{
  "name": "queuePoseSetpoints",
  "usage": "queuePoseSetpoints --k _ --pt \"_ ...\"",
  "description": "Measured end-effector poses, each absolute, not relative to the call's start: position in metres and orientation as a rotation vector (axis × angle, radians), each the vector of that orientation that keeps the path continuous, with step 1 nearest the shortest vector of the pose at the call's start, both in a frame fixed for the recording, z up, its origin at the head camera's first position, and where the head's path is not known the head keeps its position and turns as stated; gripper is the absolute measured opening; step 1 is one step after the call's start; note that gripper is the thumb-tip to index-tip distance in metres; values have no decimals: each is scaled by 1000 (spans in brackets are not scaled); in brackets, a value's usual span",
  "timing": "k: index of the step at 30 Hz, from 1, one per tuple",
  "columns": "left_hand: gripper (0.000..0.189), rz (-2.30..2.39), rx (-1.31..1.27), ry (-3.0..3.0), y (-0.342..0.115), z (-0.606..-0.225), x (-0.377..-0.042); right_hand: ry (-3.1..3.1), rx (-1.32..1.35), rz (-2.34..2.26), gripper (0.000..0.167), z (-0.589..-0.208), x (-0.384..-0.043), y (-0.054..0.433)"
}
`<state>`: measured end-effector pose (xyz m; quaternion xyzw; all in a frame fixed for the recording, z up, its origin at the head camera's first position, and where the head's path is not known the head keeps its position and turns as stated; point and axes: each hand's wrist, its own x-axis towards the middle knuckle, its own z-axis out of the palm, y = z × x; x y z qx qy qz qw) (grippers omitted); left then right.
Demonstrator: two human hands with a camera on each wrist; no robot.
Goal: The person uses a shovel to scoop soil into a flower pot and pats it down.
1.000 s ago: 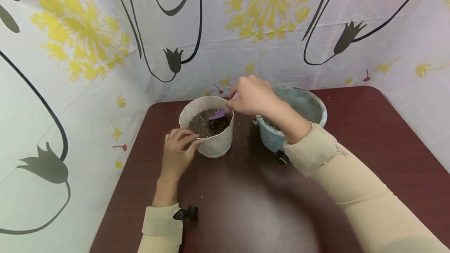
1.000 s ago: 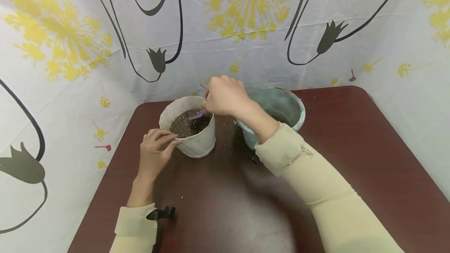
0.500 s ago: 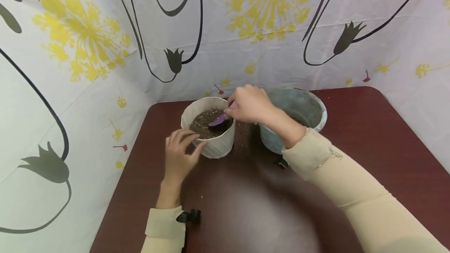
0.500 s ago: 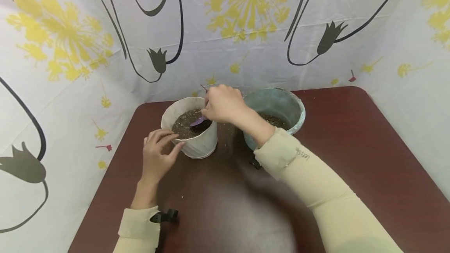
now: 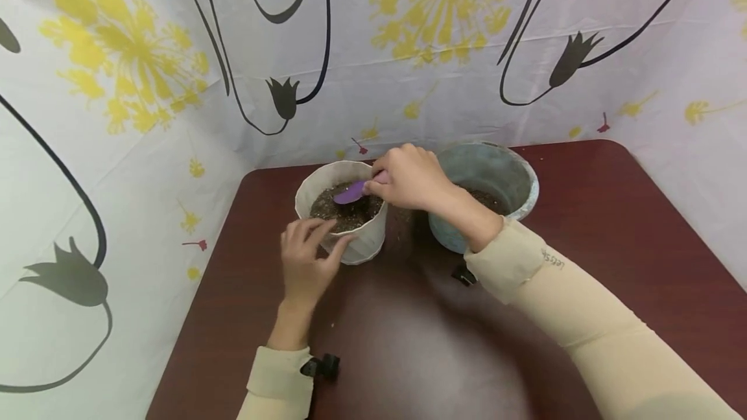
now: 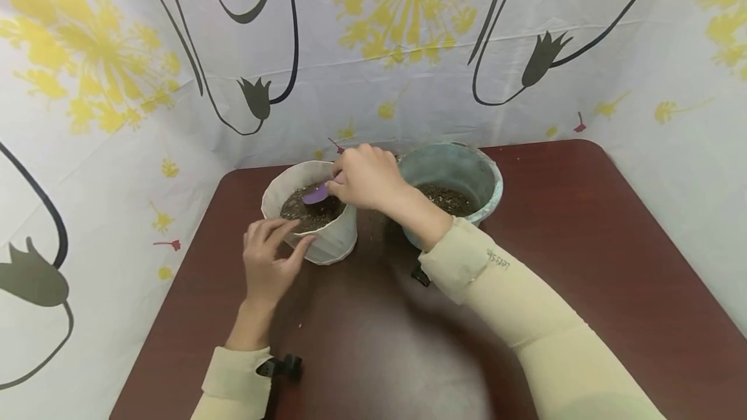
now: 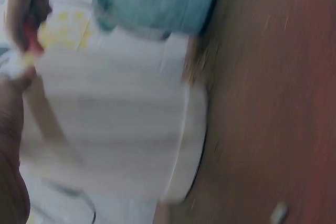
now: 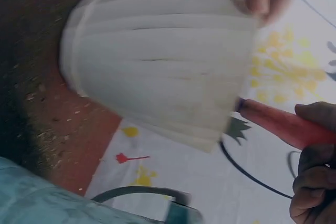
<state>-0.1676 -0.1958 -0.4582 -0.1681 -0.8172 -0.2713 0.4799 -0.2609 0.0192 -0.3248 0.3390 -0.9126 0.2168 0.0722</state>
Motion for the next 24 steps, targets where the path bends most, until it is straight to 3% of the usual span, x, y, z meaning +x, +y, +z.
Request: queuePoseSetpoints --k 6,14,24 --pt "39 -736 -420 -2007 -221 -467 -169 -2675 1050 687 21 -342 -254 18" --pt "31 -671 -348 -1909 -192 -476 -171 -2575 1046 781 19 -353 -253 18" --pt "37 -799 -406 -1936 -211 -476 -175 -2624 983 758 17 -366 -254 21"
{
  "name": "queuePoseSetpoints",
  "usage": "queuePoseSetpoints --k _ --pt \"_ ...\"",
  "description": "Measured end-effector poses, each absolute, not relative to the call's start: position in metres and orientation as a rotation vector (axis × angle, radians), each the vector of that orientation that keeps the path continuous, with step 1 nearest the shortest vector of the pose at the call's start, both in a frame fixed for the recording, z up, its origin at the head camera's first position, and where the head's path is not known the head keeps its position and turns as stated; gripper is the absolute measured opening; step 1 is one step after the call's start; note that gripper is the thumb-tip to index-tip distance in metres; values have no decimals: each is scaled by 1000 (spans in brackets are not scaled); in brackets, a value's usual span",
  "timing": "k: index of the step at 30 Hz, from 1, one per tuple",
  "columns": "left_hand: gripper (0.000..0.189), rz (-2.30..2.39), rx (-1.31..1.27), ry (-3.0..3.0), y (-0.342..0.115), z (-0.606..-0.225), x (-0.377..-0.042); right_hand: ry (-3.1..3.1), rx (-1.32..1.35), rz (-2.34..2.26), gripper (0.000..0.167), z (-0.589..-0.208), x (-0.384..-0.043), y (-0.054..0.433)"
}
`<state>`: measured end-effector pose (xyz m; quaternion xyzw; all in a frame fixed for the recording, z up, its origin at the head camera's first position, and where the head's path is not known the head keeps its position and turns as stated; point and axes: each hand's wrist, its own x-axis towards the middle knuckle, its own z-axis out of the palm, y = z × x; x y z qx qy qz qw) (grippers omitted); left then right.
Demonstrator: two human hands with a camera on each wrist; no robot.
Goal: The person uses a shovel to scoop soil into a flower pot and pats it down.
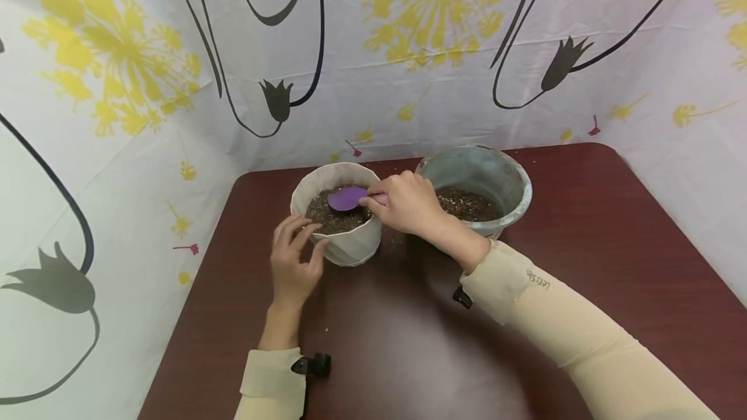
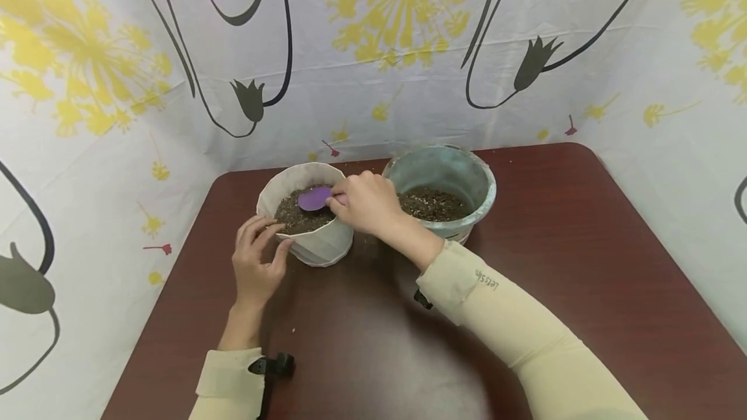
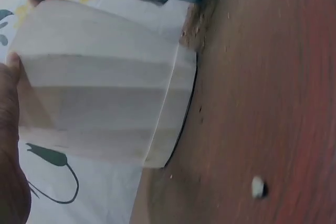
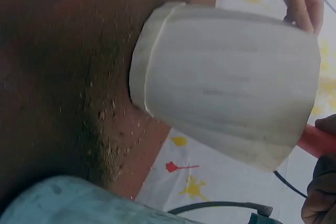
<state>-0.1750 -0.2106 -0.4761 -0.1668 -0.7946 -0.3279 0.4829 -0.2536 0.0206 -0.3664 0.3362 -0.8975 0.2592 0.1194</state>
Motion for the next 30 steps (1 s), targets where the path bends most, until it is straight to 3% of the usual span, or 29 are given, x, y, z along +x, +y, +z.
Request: queuePoseSetpoints --k 8,17,25,30 --pt "35 -579 -276 -1977 -187 -471 -169 -2522 917 765 14 -361 -253 20" --pt "28 -698 -480 -2143 -213 -454 -166 -2591 911 686 15 -369 -250 16" --pt "29 -620 -370 -2097 -184 -452 -167 -2699 815 682 21 -351 -252 19" --pt "32 -576 -385 -2123 -196 -445 -168 -2742 831 662 21 -354 -253 18"
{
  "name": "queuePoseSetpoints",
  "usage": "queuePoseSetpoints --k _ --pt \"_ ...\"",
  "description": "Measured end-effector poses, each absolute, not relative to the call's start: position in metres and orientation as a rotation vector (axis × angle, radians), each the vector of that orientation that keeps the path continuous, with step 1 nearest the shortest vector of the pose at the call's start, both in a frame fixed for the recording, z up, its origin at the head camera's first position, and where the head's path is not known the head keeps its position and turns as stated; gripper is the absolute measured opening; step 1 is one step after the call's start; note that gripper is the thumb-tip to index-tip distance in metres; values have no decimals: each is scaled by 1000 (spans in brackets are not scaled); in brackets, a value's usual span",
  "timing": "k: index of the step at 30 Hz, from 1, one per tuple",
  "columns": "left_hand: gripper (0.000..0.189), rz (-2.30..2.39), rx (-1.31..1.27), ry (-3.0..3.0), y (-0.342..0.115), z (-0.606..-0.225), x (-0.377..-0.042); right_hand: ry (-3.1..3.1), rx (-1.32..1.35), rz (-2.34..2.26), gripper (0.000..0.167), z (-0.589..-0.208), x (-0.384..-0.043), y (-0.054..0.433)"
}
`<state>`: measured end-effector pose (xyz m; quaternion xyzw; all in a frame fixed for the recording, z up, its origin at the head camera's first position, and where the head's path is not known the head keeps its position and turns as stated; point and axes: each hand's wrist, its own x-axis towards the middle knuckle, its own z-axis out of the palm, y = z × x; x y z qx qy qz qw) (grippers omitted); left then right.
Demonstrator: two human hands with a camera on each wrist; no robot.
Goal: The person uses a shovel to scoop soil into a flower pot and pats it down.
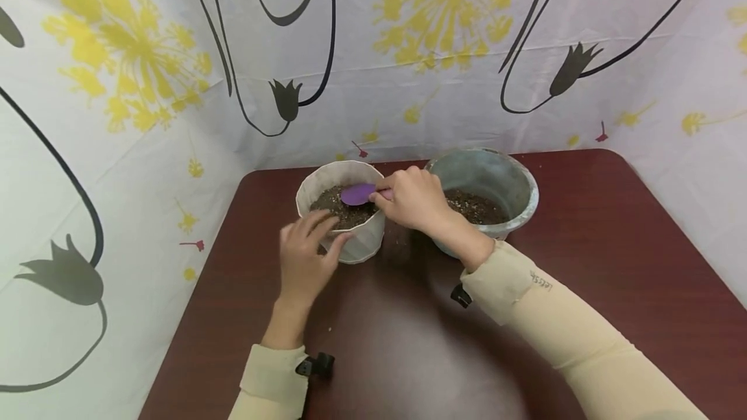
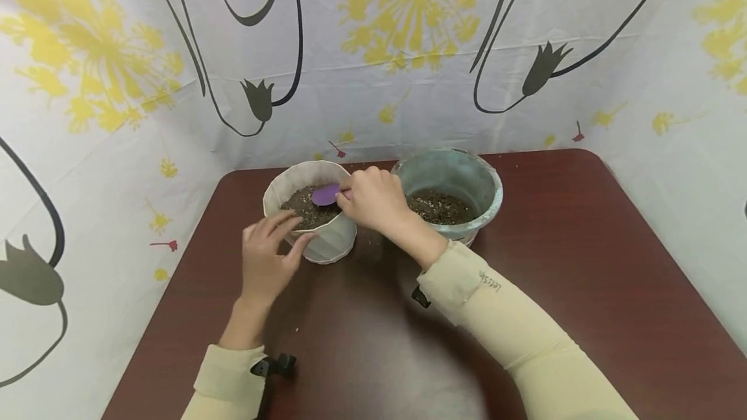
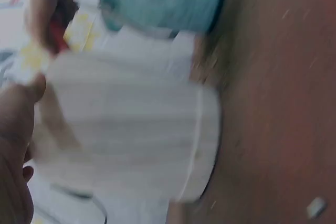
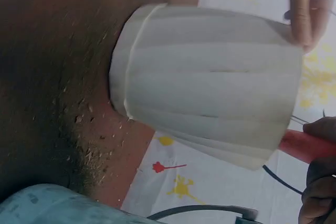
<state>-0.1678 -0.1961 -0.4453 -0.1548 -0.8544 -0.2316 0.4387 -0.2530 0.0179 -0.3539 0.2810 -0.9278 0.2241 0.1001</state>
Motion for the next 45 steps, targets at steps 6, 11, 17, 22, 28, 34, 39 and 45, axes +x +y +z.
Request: queuePoseSetpoints --k 6,11,17,22,28,34,39,45 --pt "26 -621 -394 -2103 -208 -446 -169 -2670 840 735 20 -347 -250 21" --pt "28 -624 -313 -2044 -189 -452 -167 -2623 975 756 19 -361 -249 12" --pt "31 -553 -241 -2063 -171 -445 -170 -2608 991 748 18 -360 -255 17" --pt "32 -615 -356 -2139 -196 -442 -174 -2624 880 744 17 -352 -257 26" --pt "21 -775 -427 -2036 -196 -451 -177 -2696 896 706 20 -360 -258 23" --pt "23 -735 -396 -2013 -169 -457 -178 -2631 900 784 19 -349 -255 26" --pt "28 -735 -412 -2019 -184 -457 -175 -2697 857 726 18 -349 -253 28" --pt "23 -852 -480 -1993 -195 -454 -177 -2674 863 690 18 -355 -249 23"
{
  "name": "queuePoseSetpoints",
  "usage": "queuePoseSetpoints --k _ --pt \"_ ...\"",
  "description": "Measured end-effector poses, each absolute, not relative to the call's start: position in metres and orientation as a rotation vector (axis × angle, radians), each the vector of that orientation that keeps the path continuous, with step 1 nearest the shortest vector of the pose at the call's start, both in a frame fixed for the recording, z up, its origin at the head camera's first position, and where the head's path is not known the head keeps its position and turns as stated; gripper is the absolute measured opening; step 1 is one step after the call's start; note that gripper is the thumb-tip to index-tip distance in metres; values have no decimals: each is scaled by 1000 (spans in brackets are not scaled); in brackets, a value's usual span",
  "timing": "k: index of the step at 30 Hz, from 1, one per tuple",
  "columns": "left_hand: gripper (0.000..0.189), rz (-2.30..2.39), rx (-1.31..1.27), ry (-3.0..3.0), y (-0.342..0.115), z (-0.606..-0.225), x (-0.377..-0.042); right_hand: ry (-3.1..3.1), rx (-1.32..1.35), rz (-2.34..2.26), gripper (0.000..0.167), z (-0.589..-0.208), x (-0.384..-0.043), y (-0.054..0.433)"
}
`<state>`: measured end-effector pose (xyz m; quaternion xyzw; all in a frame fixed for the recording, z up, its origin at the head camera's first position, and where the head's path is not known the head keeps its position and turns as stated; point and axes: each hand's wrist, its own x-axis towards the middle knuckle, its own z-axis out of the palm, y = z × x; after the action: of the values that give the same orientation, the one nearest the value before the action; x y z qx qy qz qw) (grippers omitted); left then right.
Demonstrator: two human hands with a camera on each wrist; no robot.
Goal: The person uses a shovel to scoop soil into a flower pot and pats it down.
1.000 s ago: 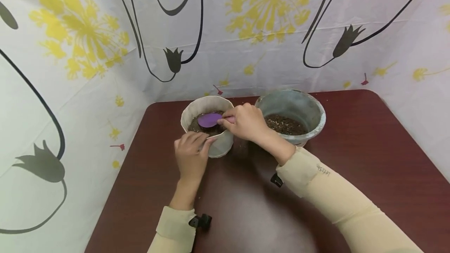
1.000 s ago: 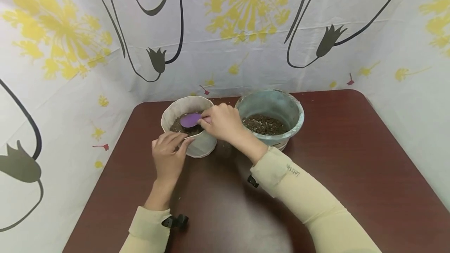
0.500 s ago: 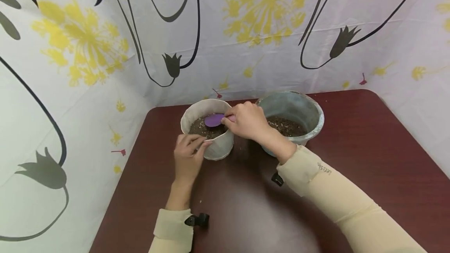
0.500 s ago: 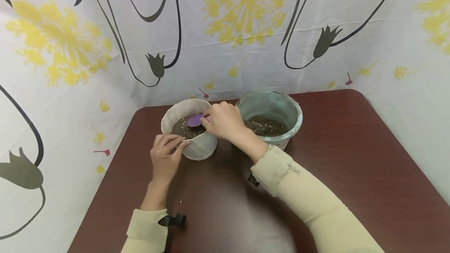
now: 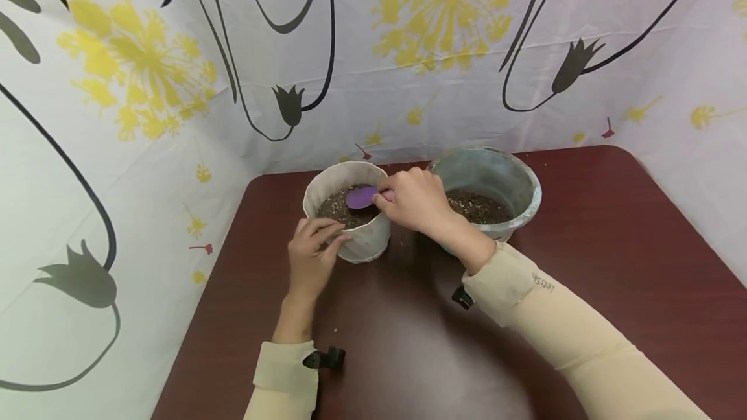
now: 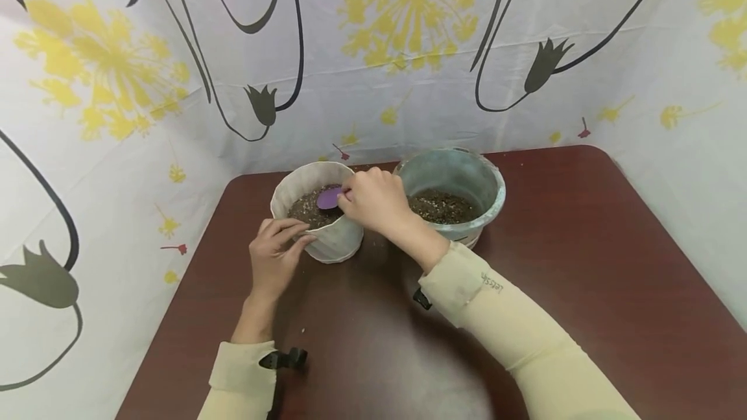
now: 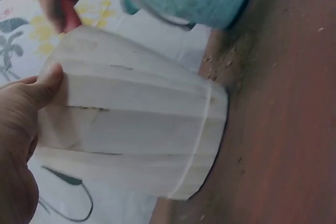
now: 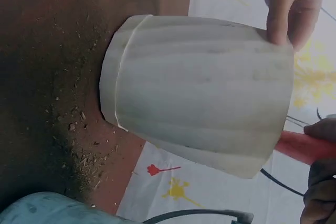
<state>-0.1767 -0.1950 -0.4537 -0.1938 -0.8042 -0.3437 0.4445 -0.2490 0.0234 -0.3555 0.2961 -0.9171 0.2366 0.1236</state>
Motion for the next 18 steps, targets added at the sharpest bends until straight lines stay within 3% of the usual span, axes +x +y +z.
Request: queuePoseSetpoints --k 10,18 --pt "26 -849 -477 -2027 -194 -453 -174 -2365 829 1048 15 -342 -241 80" --pt "41 -737 -491 -2155 -219 -441 -166 -2389 649 1061 10 -336 -230 150"
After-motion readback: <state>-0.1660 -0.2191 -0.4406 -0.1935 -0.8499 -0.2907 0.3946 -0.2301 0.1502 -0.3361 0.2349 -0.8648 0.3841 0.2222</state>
